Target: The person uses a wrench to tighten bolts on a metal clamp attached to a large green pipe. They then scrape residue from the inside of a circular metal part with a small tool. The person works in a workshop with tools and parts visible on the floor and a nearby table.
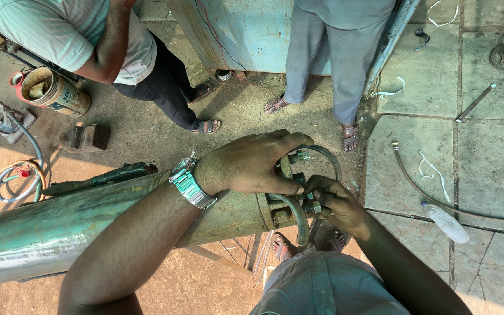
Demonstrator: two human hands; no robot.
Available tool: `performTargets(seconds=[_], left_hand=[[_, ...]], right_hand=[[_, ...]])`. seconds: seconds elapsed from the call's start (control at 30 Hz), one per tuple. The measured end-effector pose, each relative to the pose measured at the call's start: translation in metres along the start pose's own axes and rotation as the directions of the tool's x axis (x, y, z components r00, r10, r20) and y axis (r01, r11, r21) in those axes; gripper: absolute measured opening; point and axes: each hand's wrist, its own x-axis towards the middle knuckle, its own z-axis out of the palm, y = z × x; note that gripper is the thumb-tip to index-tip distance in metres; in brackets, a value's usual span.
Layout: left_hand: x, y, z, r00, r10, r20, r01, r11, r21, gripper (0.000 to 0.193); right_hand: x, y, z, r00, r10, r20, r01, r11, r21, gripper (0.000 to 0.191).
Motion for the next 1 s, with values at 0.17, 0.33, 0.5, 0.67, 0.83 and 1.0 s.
performTargets(seconds=[0.17,0.33,0.5,0.67,0.83,1.0], left_hand=[[0.000,0.000,-0.002,0.992,0.110,-0.056,-0.110,0.994,-0.004,0.093],[0.002,-0.001,0.003,0.997,0.064,-0.033,-0.065,0.997,-0.037,0.092],[0.004,-0.002,0.003,0.999,0.044,-0.008,-0.044,0.999,-0.018,0.093],[0.007,-0.001,0.003,0.997,0.075,-0.028,-0.076,0.997,-0.004,0.094],[0.008,0.000,0.002,0.996,0.081,-0.031,-0.080,0.997,0.006,0.093],[0.009,0.000,0.004,0.995,0.094,-0.044,-0.095,0.995,-0.013,0.091]], right_hand=[[0.000,-0.004,0.000,0.999,-0.029,0.028,0.030,0.999,-0.027,0.026],[-0.003,0.000,-0.008,0.999,-0.009,-0.046,0.008,1.000,-0.013,0.024],[-0.002,0.004,-0.016,0.999,-0.051,-0.006,0.051,0.999,0.014,0.022],[-0.001,0.000,-0.017,1.000,-0.023,-0.004,0.023,0.999,-0.044,0.027],[-0.003,-0.007,-0.014,0.994,0.013,-0.105,-0.027,0.992,-0.124,0.041],[-0.003,-0.013,-0.009,0.986,0.040,-0.163,-0.068,0.983,-0.169,0.045]])
